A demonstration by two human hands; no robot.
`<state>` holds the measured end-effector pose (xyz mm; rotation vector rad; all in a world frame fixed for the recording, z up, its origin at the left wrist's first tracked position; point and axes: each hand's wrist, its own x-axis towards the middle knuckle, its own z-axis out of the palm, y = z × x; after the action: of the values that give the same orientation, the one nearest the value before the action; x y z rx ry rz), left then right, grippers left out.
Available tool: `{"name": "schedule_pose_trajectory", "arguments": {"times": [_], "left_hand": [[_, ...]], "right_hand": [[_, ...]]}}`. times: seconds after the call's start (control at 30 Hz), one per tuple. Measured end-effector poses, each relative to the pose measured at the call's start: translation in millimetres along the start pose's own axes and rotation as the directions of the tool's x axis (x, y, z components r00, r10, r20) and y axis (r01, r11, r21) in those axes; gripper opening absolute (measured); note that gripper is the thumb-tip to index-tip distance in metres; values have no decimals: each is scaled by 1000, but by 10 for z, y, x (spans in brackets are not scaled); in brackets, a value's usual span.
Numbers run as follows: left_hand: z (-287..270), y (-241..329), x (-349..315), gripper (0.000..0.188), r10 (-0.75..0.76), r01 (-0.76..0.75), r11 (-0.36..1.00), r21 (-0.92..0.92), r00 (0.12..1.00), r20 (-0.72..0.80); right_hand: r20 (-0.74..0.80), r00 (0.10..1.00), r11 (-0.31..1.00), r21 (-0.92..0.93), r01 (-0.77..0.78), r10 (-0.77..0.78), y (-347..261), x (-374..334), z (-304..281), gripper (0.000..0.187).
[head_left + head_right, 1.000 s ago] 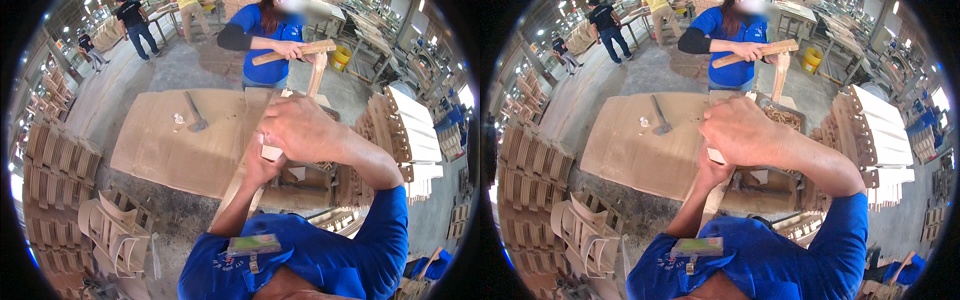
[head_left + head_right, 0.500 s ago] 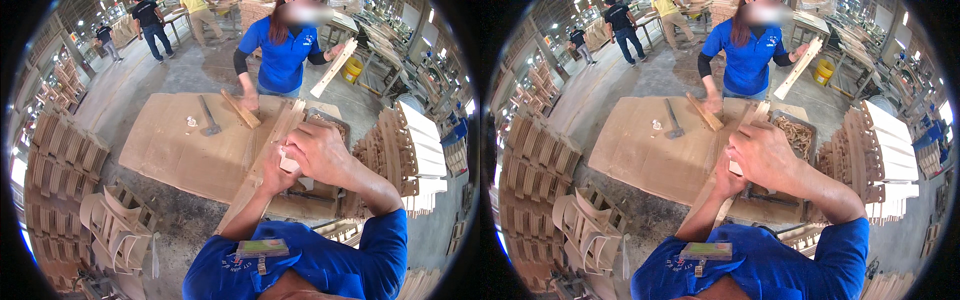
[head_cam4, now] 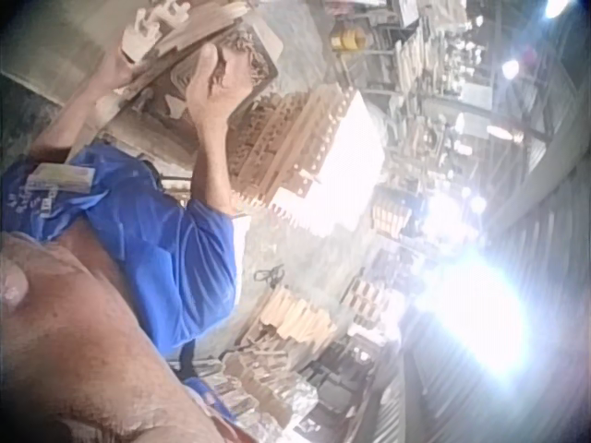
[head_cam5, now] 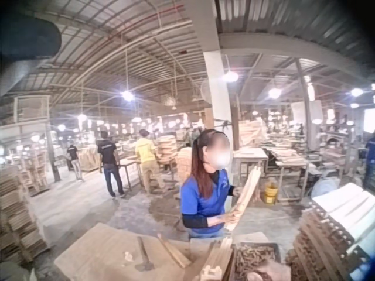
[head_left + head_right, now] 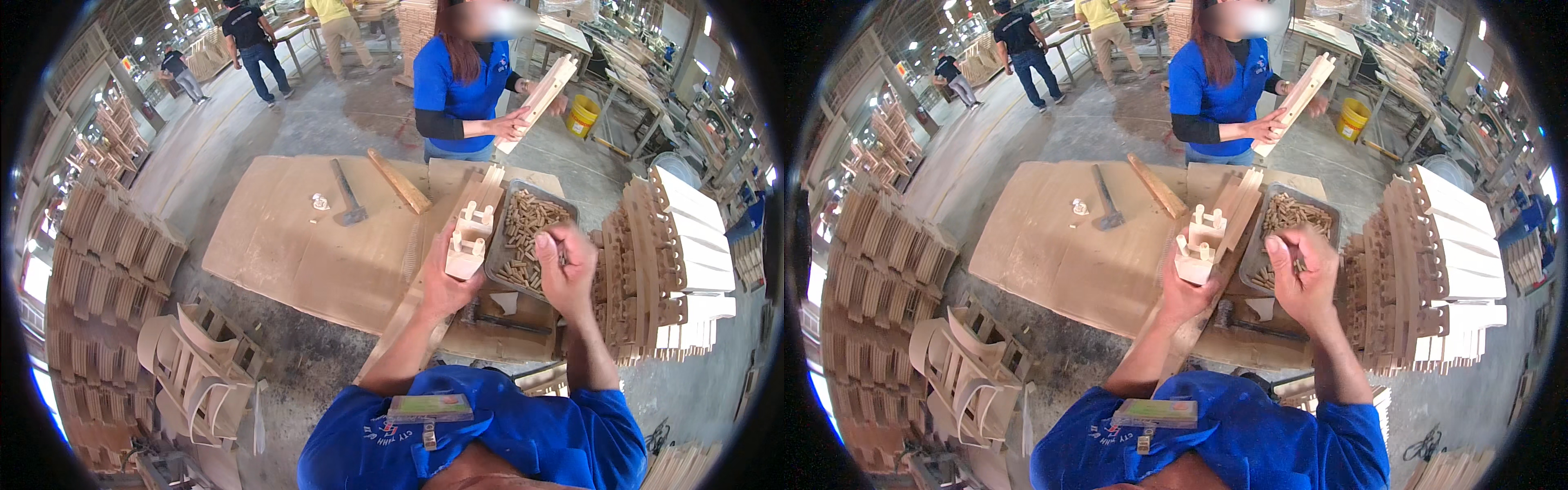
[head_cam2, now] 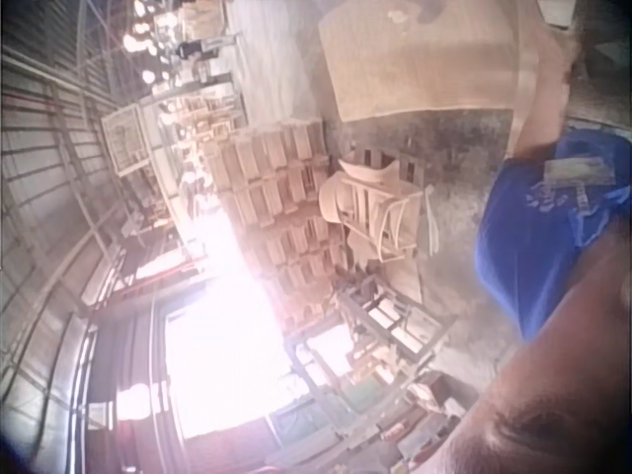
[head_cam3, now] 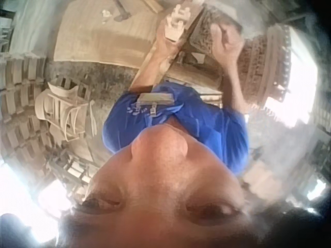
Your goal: The person assembles wooden furniture components by inserting small wooden dowels into pre-drilled holes on rectangular wooden pieces. Using a hammer, the person taps the dowels into place to secure the joints. The person handles the wooden parts one at a time, aligning them and striking them with the hammer before stacking the finished assemblies.
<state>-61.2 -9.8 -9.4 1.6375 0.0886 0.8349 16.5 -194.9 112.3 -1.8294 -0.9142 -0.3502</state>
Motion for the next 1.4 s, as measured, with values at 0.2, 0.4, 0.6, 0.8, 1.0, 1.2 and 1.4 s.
{"name": "schedule_pose_trajectory", "arguments": {"times": [0.2,0.4,0.6,0.8,1.0,1.2,1.4], "left_hand": [[14,100,44,74,-81,78,986,-149,997,-14],[-95,69,-21,71,-130,130,983,-128,992,8],[-95,136,-13,69,-121,117,983,-145,992,-23],[-133,45,4,70,-126,121,986,-119,991,-39],[-148,-14,-17,68,-147,147,978,-148,989,8],[-149,47,-3,68,-172,169,976,-136,985,-11],[-201,-59,7,71,-108,107,993,-53,994,-10]], "right_hand": [[486,728,841,-488,-234,484,1804,-1789,530,28],[486,735,751,-658,-48,473,1824,-2145,768,40],[684,575,850,-525,-40,449,1929,-2088,753,38],[727,349,724,-288,-626,591,2008,-2192,1088,43],[785,66,438,-271,-857,616,1767,-1980,1116,40],[713,190,502,-255,-827,675,1656,-2075,1003,42],[613,342,478,-66,-876,712,1354,-1854,516,30]]}}
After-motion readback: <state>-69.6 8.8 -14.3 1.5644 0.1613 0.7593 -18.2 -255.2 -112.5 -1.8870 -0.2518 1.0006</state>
